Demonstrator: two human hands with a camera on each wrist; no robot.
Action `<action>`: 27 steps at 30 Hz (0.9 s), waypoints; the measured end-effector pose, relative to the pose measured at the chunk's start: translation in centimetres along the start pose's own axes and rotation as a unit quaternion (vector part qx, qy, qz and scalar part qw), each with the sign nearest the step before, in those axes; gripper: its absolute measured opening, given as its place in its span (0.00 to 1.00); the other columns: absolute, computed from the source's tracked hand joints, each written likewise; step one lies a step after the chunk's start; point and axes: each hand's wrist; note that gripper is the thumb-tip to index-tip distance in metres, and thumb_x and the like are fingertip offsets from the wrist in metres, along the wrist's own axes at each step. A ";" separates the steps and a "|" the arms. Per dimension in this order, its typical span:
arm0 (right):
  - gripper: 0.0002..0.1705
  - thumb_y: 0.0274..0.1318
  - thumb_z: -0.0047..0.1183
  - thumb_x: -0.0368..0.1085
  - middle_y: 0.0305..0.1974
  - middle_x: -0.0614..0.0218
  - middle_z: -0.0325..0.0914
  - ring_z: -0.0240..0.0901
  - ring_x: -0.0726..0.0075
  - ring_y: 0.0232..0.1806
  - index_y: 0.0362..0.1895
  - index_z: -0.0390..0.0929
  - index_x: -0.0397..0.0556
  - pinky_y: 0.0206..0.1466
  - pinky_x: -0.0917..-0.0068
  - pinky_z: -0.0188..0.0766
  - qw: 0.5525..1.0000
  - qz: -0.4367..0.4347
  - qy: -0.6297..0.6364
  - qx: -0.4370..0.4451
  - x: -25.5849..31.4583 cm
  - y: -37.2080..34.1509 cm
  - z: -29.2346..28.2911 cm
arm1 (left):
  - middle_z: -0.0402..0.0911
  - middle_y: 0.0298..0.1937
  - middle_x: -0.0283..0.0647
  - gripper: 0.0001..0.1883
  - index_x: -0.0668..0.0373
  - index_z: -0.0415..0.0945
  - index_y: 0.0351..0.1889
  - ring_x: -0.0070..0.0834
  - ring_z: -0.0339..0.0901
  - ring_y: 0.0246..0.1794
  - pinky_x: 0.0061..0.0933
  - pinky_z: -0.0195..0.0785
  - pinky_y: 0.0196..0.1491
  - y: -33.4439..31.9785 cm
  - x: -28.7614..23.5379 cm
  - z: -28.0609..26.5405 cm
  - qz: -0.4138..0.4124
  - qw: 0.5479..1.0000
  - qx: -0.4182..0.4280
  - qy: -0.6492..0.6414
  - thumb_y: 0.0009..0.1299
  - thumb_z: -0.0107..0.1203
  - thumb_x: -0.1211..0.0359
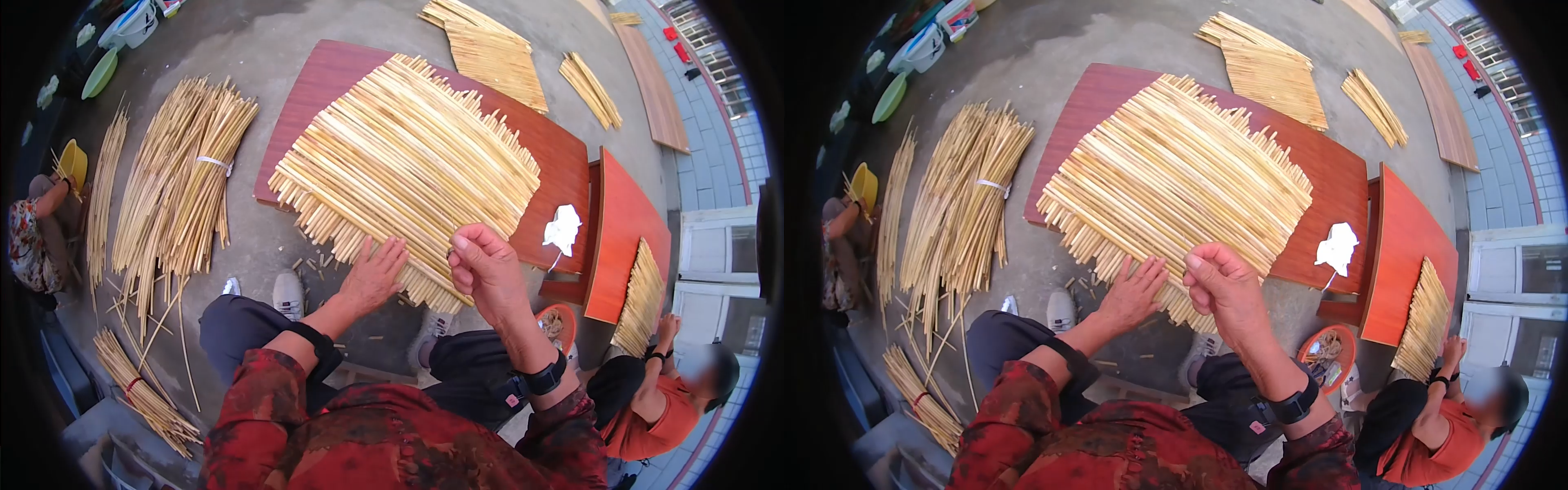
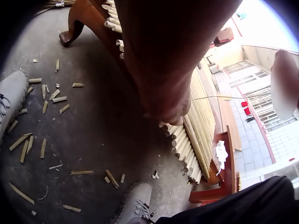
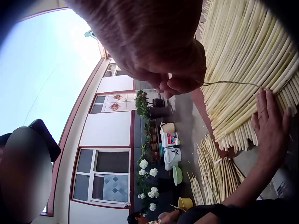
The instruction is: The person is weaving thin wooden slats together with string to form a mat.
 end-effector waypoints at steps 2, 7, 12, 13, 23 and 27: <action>0.08 0.58 0.53 0.37 0.22 0.74 0.71 0.61 0.83 0.19 0.38 0.72 0.47 0.22 0.85 0.58 0.998 0.052 -0.034 -0.002 0.5 0.0 -0.5 | 0.52 0.70 0.39 0.34 0.57 0.58 0.64 0.34 0.44 0.72 0.53 0.32 0.68 -0.1 0.4 0.2 0.011 1.000 -0.021 -0.021 0.62 0.52 0.53; 0.14 0.50 0.56 0.36 0.31 0.66 0.73 0.70 0.68 0.31 0.42 0.72 0.48 0.34 0.74 0.67 0.832 -0.126 -0.535 -0.079 -1.7 3.6 -5.2 | 0.51 0.70 0.39 0.34 0.57 0.57 0.65 0.34 0.44 0.72 0.52 0.33 0.68 0.1 0.3 0.3 0.000 1.000 -0.012 -0.012 0.62 0.53 0.54; 0.19 0.42 0.56 0.34 0.41 0.60 0.71 0.67 0.54 0.47 0.43 0.72 0.49 0.48 0.59 0.64 0.473 -0.345 -0.801 -0.123 -4.3 5.4 -5.4 | 0.51 0.71 0.39 0.32 0.57 0.57 0.65 0.32 0.43 0.72 0.53 0.34 0.68 0.1 0.2 0.0 -0.019 0.999 0.015 -0.031 0.64 0.51 0.55; 0.19 0.42 0.56 0.34 0.41 0.60 0.71 0.67 0.54 0.47 0.43 0.72 0.49 0.48 0.59 0.64 0.474 -0.344 -0.802 -0.121 -5.2 5.7 -5.5 | 0.51 0.70 0.39 0.33 0.57 0.57 0.64 0.32 0.43 0.72 0.53 0.34 0.68 0.1 0.1 0.1 -0.017 0.999 0.009 -0.026 0.63 0.52 0.57; 0.08 0.39 0.58 0.36 0.29 0.65 0.69 0.67 0.57 0.39 0.29 0.76 0.52 0.41 0.63 0.63 0.509 -0.257 -0.819 0.053 -10.0 7.9 -5.9 | 0.49 0.71 0.41 0.34 0.58 0.57 0.64 0.35 0.43 0.72 0.51 0.33 0.69 -0.1 0.4 0.5 -0.011 0.998 -0.003 -0.054 0.61 0.54 0.60; 0.06 0.44 0.54 0.36 0.24 0.59 0.73 0.71 0.54 0.31 0.25 0.76 0.47 0.37 0.61 0.67 0.690 -0.150 -0.697 0.121 -8.9 7.6 -5.6 | 0.49 0.70 0.42 0.34 0.58 0.57 0.64 0.35 0.43 0.72 0.51 0.33 0.69 -0.1 0.5 0.3 -0.002 0.999 -0.002 -0.049 0.61 0.54 0.59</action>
Point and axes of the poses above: each hand's wrist, its own y-axis towards the middle knuckle, its own z-axis out of the palm, x = y × z
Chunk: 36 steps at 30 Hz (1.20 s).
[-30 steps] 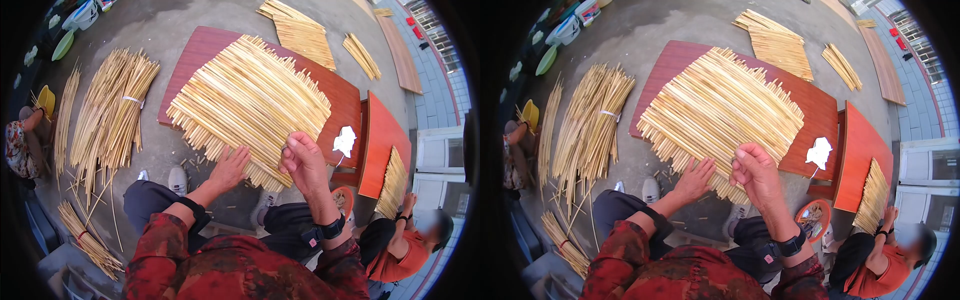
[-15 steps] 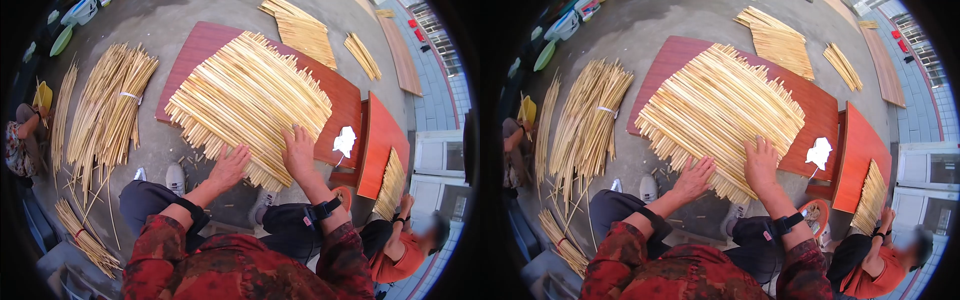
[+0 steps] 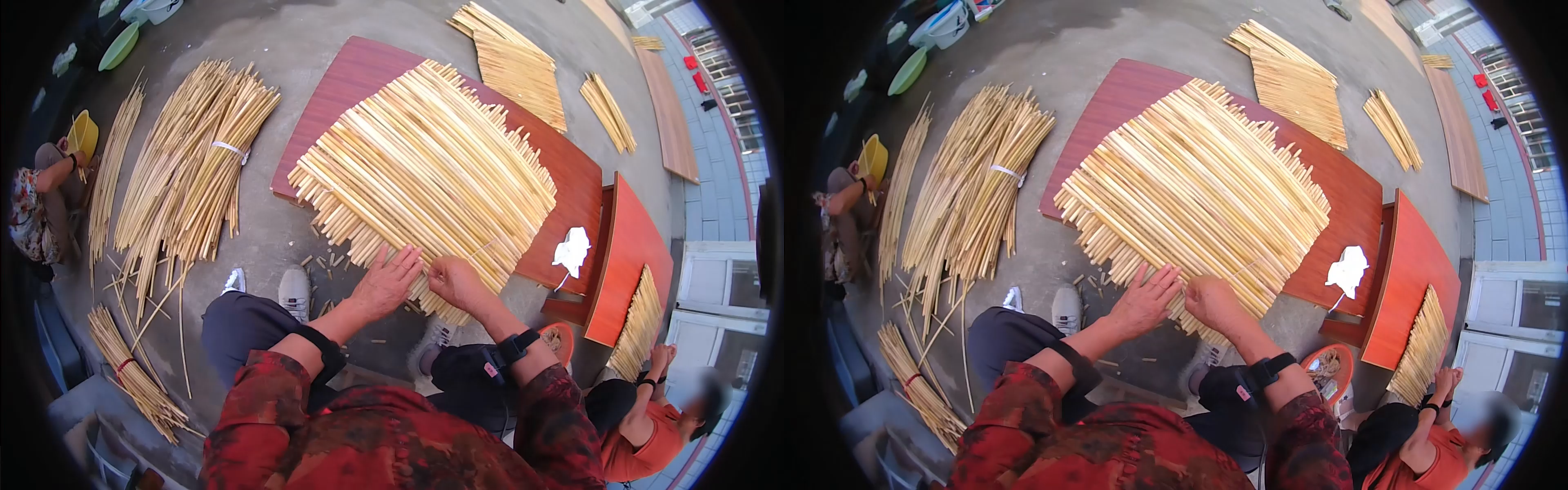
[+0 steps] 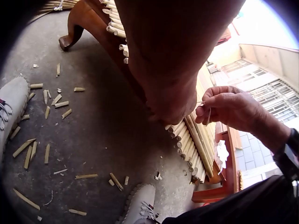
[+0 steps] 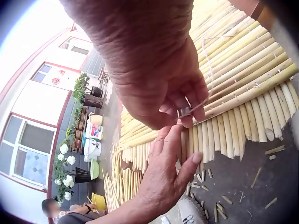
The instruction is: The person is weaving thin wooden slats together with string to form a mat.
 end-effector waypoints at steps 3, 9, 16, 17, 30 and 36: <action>0.10 0.46 0.53 0.38 0.21 0.52 0.74 0.72 0.48 0.27 0.25 0.76 0.43 0.36 0.59 0.68 0.969 0.161 0.167 0.084 0.4 -0.2 -0.3 | 0.50 0.70 0.42 0.34 0.59 0.57 0.64 0.35 0.43 0.72 0.51 0.33 0.69 0.1 0.0 -0.2 0.005 1.000 0.001 0.020 0.62 0.53 0.56; 0.14 0.52 0.52 0.41 0.26 0.53 0.76 0.75 0.58 0.32 0.33 0.78 0.42 0.38 0.66 0.70 0.991 0.061 0.100 0.066 0.9 -0.9 -0.8 | 0.49 0.71 0.42 0.35 0.58 0.55 0.66 0.34 0.42 0.72 0.49 0.31 0.69 0.2 -0.1 -0.3 0.024 0.999 0.021 0.022 0.64 0.50 0.52; 0.17 0.61 0.46 0.42 0.28 0.68 0.75 0.68 0.76 0.29 0.24 0.75 0.44 0.36 0.77 0.66 0.771 0.140 0.619 -0.042 2.9 -0.2 -0.3 | 0.51 0.70 0.42 0.34 0.59 0.54 0.65 0.34 0.43 0.72 0.49 0.31 0.69 0.2 -0.4 -0.1 0.005 0.999 0.009 -0.036 0.65 0.49 0.52; 0.17 0.61 0.46 0.42 0.28 0.68 0.75 0.68 0.76 0.29 0.24 0.75 0.44 0.36 0.77 0.66 0.770 0.140 0.621 -0.043 2.9 -0.2 -0.2 | 0.49 0.71 0.42 0.35 0.59 0.53 0.66 0.35 0.41 0.72 0.49 0.31 0.69 0.1 -0.3 0.0 0.005 1.000 0.009 -0.027 0.65 0.49 0.53; 0.15 0.60 0.46 0.39 0.25 0.65 0.74 0.68 0.73 0.27 0.28 0.75 0.40 0.34 0.75 0.67 0.900 0.111 0.418 -0.048 3.4 0.8 -0.6 | 0.49 0.71 0.43 0.32 0.58 0.55 0.65 0.35 0.39 0.73 0.49 0.29 0.70 0.2 0.7 -0.3 0.016 0.997 0.041 -0.065 0.65 0.50 0.56; 0.14 0.55 0.52 0.39 0.24 0.61 0.75 0.69 0.69 0.26 0.27 0.76 0.39 0.34 0.72 0.66 0.970 -0.013 0.127 -0.206 -0.6 -1.1 -7.1 | 0.63 0.61 0.45 0.23 0.60 0.64 0.57 0.40 0.56 0.64 0.42 0.46 0.65 -0.7 -0.3 -0.7 -0.116 0.959 -0.128 -0.223 0.65 0.51 0.64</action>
Point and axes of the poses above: each hand's wrist, its own y-axis towards the middle knuckle, its own z-axis out of the palm, x = y × z
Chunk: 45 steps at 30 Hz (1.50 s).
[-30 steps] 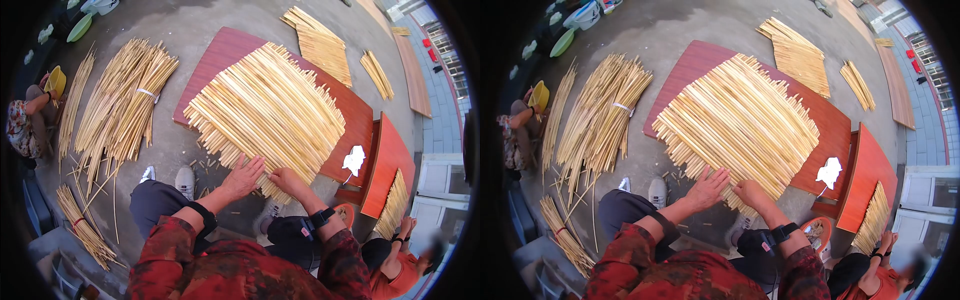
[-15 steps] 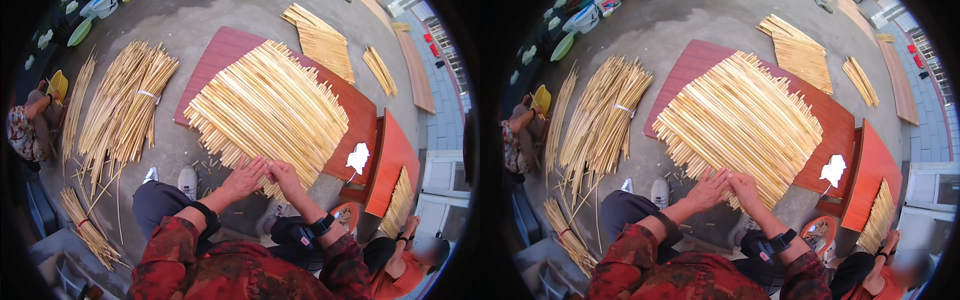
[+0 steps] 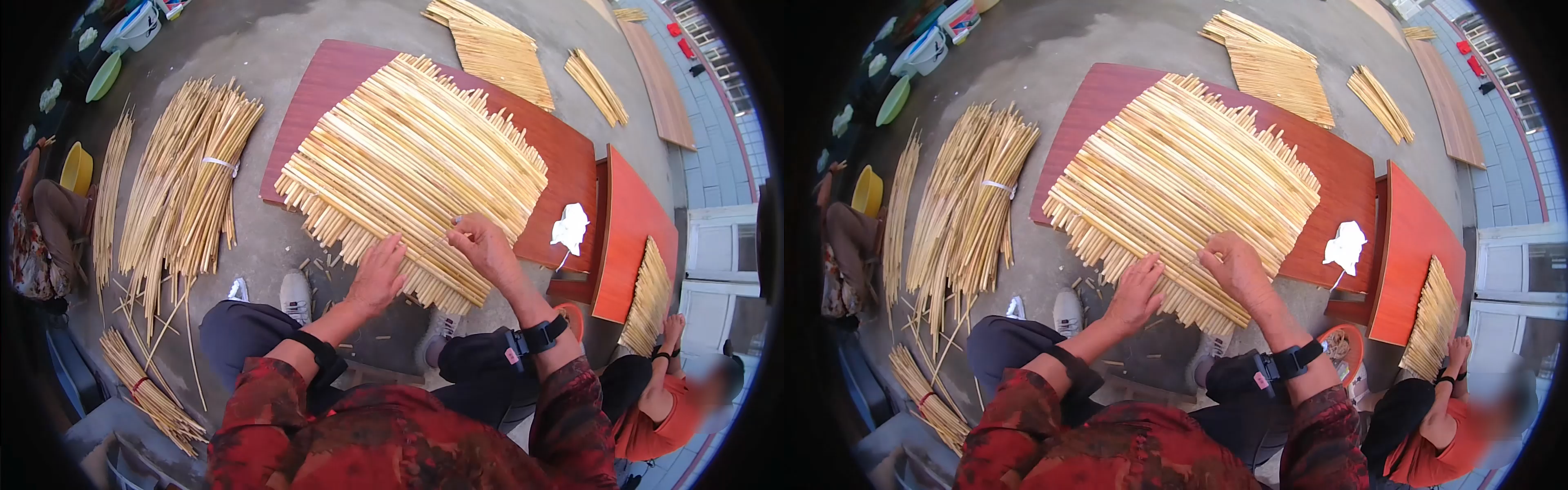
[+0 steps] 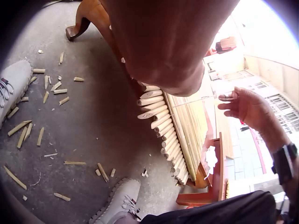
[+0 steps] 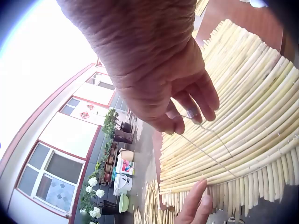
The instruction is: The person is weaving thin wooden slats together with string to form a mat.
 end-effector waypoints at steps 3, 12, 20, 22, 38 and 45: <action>0.13 0.51 0.56 0.39 0.22 0.66 0.74 0.67 0.75 0.26 0.26 0.77 0.40 0.34 0.75 0.66 0.944 0.239 0.103 0.204 0.3 -0.4 -4.1 | 0.72 0.43 0.43 0.11 0.63 0.71 0.42 0.36 0.71 0.44 0.33 0.62 0.47 -0.1 1.2 -1.3 -0.165 0.964 -0.166 -0.130 0.65 0.51 0.67; 0.09 0.47 0.59 0.35 0.22 0.64 0.74 0.71 0.69 0.26 0.28 0.78 0.41 0.34 0.73 0.67 0.976 0.137 -0.066 0.158 2.8 -2.6 -10.5 | 0.70 0.48 0.49 0.23 0.68 0.65 0.49 0.38 0.71 0.48 0.37 0.66 0.47 -2.4 4.2 -1.2 -0.498 0.723 -0.089 -0.470 0.66 0.54 0.58; 0.08 0.50 0.58 0.34 0.20 0.72 0.70 0.65 0.80 0.24 0.29 0.77 0.41 0.30 0.78 0.64 0.957 0.253 -0.022 0.140 2.4 -3.4 -13.9 | 0.65 0.55 0.55 0.32 0.70 0.58 0.56 0.45 0.67 0.55 0.42 0.67 0.52 -1.9 3.6 1.0 -0.426 0.636 -0.007 -0.644 0.65 0.57 0.56; 0.08 0.51 0.57 0.33 0.19 0.74 0.71 0.64 0.82 0.23 0.27 0.76 0.41 0.28 0.80 0.63 0.963 0.260 -0.038 0.061 2.2 -3.4 -14.4 | 0.68 0.48 0.52 0.26 0.68 0.62 0.49 0.42 0.70 0.51 0.44 0.69 0.50 -1.7 2.7 1.1 -0.436 0.625 -0.033 -0.647 0.64 0.58 0.58; 0.05 0.55 0.53 0.32 0.32 0.60 0.78 0.80 0.66 0.33 0.32 0.74 0.43 0.27 0.78 0.78 0.878 0.146 0.397 -0.225 2.6 -0.9 -11.5 | 0.75 0.48 0.40 0.19 0.60 0.67 0.52 0.31 0.73 0.50 0.43 0.68 0.53 -1.6 -0.9 0.6 -0.347 0.583 -0.029 -0.734 0.68 0.52 0.59; 0.06 0.57 0.52 0.35 0.26 0.66 0.76 0.71 0.72 0.22 0.33 0.76 0.45 0.25 0.77 0.70 0.951 0.197 0.237 0.010 3.9 0.2 -5.8 | 0.75 0.50 0.39 0.17 0.60 0.68 0.51 0.30 0.73 0.50 0.42 0.69 0.50 -1.7 -2.8 0.0 -0.376 0.578 -0.056 -0.722 0.69 0.51 0.61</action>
Point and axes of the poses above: each hand's wrist, its own y-axis towards the middle knuckle, its own z-axis out of the palm, x = y × z
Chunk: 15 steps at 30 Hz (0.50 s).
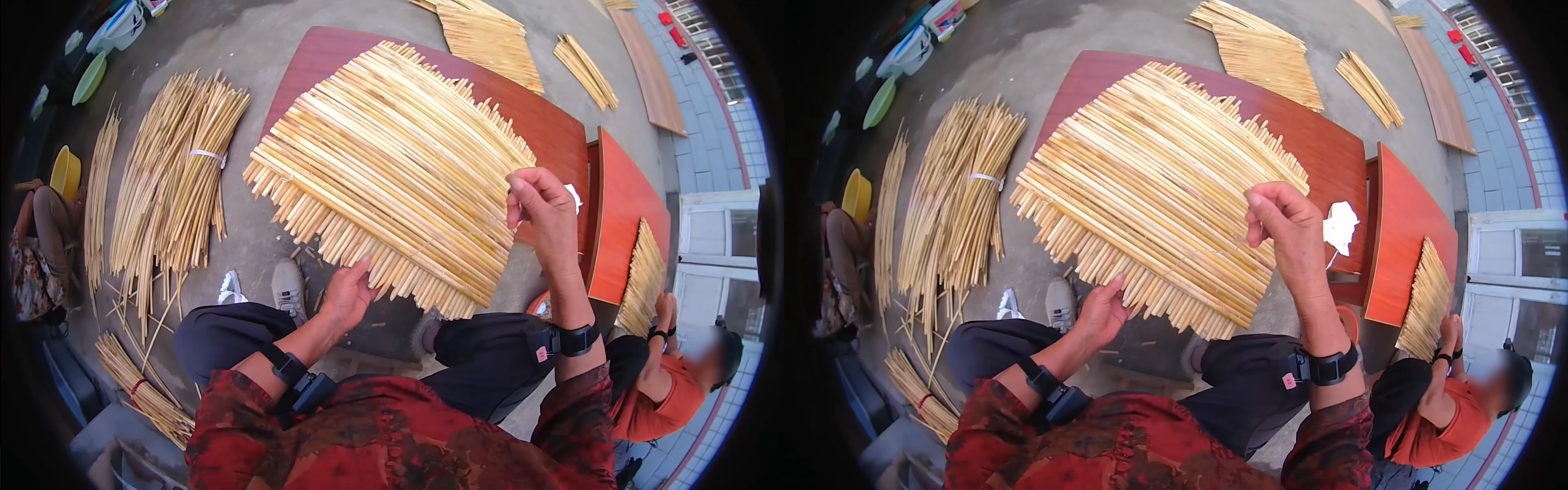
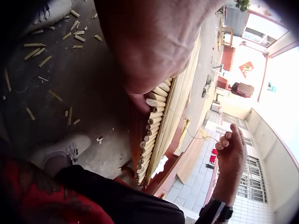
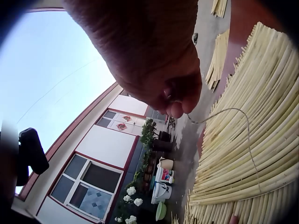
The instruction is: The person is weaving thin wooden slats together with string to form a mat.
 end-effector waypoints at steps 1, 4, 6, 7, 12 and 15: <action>0.07 0.57 0.51 0.36 0.25 0.69 0.75 0.71 0.72 0.22 0.35 0.77 0.46 0.25 0.78 0.68 0.994 -0.012 -0.092 0.066 -0.6 0.0 1.2 | 0.75 0.50 0.40 0.16 0.60 0.68 0.51 0.30 0.73 0.51 0.42 0.69 0.50 -0.1 -0.1 0.3 -0.016 1.000 0.003 -0.017 0.70 0.50 0.62; 0.07 0.56 0.51 0.38 0.25 0.69 0.74 0.73 0.67 0.25 0.36 0.78 0.50 0.27 0.73 0.68 0.944 -0.096 -0.284 0.135 -4.3 -0.4 3.5 | 0.75 0.51 0.39 0.16 0.60 0.68 0.51 0.30 0.72 0.51 0.42 0.70 0.50 -0.5 -0.5 1.1 -0.009 1.000 -0.005 -0.015 0.70 0.49 0.62; 0.07 0.54 0.52 0.38 0.27 0.67 0.75 0.74 0.61 0.28 0.37 0.79 0.53 0.30 0.69 0.70 0.898 -0.167 -0.382 0.138 -5.7 -0.6 3.8 | 0.75 0.51 0.39 0.16 0.59 0.68 0.52 0.30 0.72 0.52 0.42 0.69 0.50 -0.5 -0.3 1.2 0.000 1.000 -0.020 -0.011 0.70 0.49 0.62; 0.08 0.54 0.52 0.40 0.27 0.65 0.74 0.74 0.57 0.30 0.36 0.79 0.55 0.32 0.64 0.70 0.896 -0.158 -0.389 0.143 -6.1 -0.7 3.9 | 0.74 0.51 0.39 0.16 0.59 0.68 0.52 0.30 0.72 0.52 0.42 0.69 0.50 -0.5 -0.2 1.1 0.008 0.999 -0.032 -0.005 0.70 0.49 0.62; 0.08 0.52 0.52 0.40 0.28 0.63 0.73 0.74 0.54 0.32 0.36 0.80 0.57 0.33 0.60 0.69 0.902 -0.155 -0.373 0.155 -6.6 0.0 4.4 | 0.74 0.53 0.38 0.16 0.57 0.68 0.54 0.30 0.72 0.53 0.41 0.69 0.51 -0.9 -0.5 1.5 0.000 0.999 -0.033 -0.017 0.70 0.48 0.62; 0.09 0.54 0.49 0.40 0.28 0.62 0.73 0.74 0.53 0.32 0.36 0.80 0.56 0.34 0.60 0.69 0.901 -0.156 -0.373 0.158 -6.6 0.0 4.6 | 0.73 0.53 0.38 0.17 0.57 0.67 0.54 0.29 0.72 0.53 0.39 0.69 0.52 -1.1 -0.4 1.8 -0.003 0.999 -0.039 -0.019 0.71 0.48 0.62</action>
Point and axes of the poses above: each hand's wrist, its own y-axis towards the middle knuckle, its own z-axis out of the palm, x = y × z
